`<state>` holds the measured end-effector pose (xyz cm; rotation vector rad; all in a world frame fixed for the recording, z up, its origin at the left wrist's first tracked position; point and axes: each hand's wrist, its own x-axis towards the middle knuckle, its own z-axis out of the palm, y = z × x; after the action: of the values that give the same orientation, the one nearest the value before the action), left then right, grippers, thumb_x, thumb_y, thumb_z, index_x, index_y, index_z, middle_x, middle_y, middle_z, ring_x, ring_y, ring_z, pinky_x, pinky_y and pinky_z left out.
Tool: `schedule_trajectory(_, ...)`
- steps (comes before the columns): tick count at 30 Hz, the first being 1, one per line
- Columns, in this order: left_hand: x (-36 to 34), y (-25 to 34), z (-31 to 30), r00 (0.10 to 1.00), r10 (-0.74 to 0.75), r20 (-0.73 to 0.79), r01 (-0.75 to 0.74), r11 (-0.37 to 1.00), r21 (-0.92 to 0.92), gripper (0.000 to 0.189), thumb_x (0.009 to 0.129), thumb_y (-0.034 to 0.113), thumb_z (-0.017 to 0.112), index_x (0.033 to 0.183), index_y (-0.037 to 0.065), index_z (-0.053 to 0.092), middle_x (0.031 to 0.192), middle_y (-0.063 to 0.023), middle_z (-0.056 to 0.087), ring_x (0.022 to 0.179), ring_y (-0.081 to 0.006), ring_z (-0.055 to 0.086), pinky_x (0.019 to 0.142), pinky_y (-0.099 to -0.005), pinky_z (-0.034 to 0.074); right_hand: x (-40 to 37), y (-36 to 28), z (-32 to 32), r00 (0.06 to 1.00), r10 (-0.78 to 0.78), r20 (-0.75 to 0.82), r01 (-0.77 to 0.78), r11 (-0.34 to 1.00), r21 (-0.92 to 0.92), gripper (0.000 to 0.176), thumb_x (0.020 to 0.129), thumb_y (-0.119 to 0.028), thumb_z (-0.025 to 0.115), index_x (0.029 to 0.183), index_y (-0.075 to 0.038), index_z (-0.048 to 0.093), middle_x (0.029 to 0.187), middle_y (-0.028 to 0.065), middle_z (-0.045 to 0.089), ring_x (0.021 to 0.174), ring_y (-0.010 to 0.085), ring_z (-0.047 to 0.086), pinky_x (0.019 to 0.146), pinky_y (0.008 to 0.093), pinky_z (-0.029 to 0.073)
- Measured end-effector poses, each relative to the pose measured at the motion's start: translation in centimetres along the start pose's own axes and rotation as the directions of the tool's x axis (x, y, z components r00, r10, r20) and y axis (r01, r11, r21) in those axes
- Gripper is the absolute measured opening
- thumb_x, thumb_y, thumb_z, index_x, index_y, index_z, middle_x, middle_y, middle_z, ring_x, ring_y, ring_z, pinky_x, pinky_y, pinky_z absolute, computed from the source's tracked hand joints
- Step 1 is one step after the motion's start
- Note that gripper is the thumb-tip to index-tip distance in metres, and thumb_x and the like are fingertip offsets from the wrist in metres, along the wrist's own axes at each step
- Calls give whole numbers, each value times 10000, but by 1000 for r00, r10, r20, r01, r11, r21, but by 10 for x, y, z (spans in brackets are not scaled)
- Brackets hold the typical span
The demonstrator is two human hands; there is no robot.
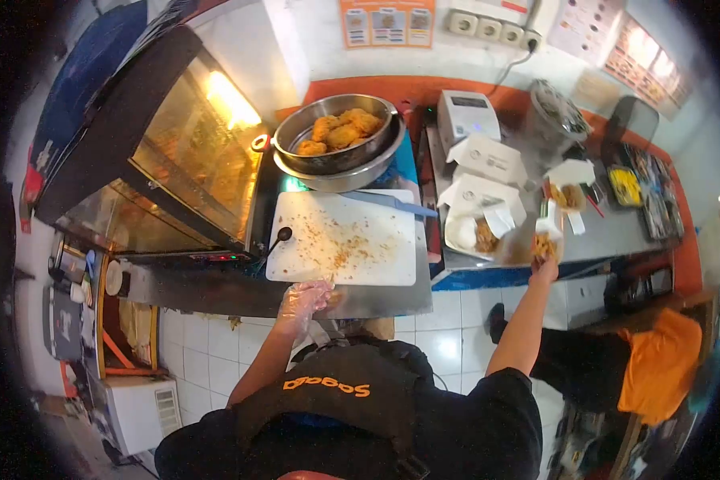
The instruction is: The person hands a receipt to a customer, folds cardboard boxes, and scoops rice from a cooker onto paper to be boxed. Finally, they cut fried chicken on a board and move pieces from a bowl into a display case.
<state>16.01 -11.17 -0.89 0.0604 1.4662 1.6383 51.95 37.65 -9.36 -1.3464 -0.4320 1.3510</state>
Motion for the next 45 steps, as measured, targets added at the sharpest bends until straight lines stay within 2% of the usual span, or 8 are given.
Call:
schedule_trajectory(8,1,40,-9,970,142,-196,-172,974,-144,159,833,110,638,954,8,615,849,-37,620,734,-94,542,633,-236,423,23,49,-14,993,12,114,-11,1000,-6,420,868,-272,582,1140,44,529,1094,167,573,974,289,575,789,355,505)
schedule_trajectory(10,36,16,-65,813,449,-371,-408,894,187,244,858,179,609,1051,28,612,957,-63,654,834,-168,592,733,-292,472,-26,50,-8,989,-74,-130,54,987,-154,417,819,-301,563,1061,38,574,1012,130,589,899,247,572,717,347,474)
schedule_trajectory(14,56,63,-142,37,828,-559,-649,446,617,364,828,73,592,1177,-17,545,1174,-142,567,1016,-197,563,867,-316,454,-141,102,-9,882,-421,-213,318,864,-391,280,831,-224,516,976,3,592,880,88,578,815,237,550,754,332,446)
schedule_trajectory(18,21,171,-143,-130,956,-265,-101,253,962,508,850,150,610,1301,-17,445,1336,-198,444,1257,-298,416,1062,-360,327,-194,183,4,905,-375,203,426,815,-393,274,831,-82,492,1093,-9,528,974,76,544,760,197,538,705,291,453)
schedule_trajectory(23,54,175,-198,-360,923,-134,-130,92,987,438,793,74,633,1199,21,477,1260,-169,476,1155,-344,457,983,-417,370,-311,178,64,823,-10,569,256,899,-355,258,823,-27,495,1080,-23,509,835,18,480,612,70,420,505,205,348)
schedule_trajectory(31,40,200,-238,-354,908,-222,-147,181,972,409,811,44,625,1196,44,487,1265,-153,477,1163,-312,462,984,-398,388,-414,176,122,626,111,772,211,929,-305,243,791,-11,494,1028,-22,547,820,22,498,620,72,445,536,203,382)
schedule_trajectory(39,15,235,-333,-309,935,-172,-15,177,984,404,812,71,629,1188,40,486,1229,-160,498,1167,-325,462,992,-417,379,-615,213,197,-79,384,920,189,912,-364,447,804,16,503,1250,-2,515,1126,90,604,960,172,565,780,286,469)
schedule_trajectory(45,3,255,-394,-272,957,-103,-65,88,994,398,822,122,635,1179,21,492,1226,-182,504,1156,-364,461,994,-467,355,-717,270,246,148,182,972,259,941,-216,673,820,0,526,1431,-28,247,1382,106,366,1142,203,444,891,300,438)
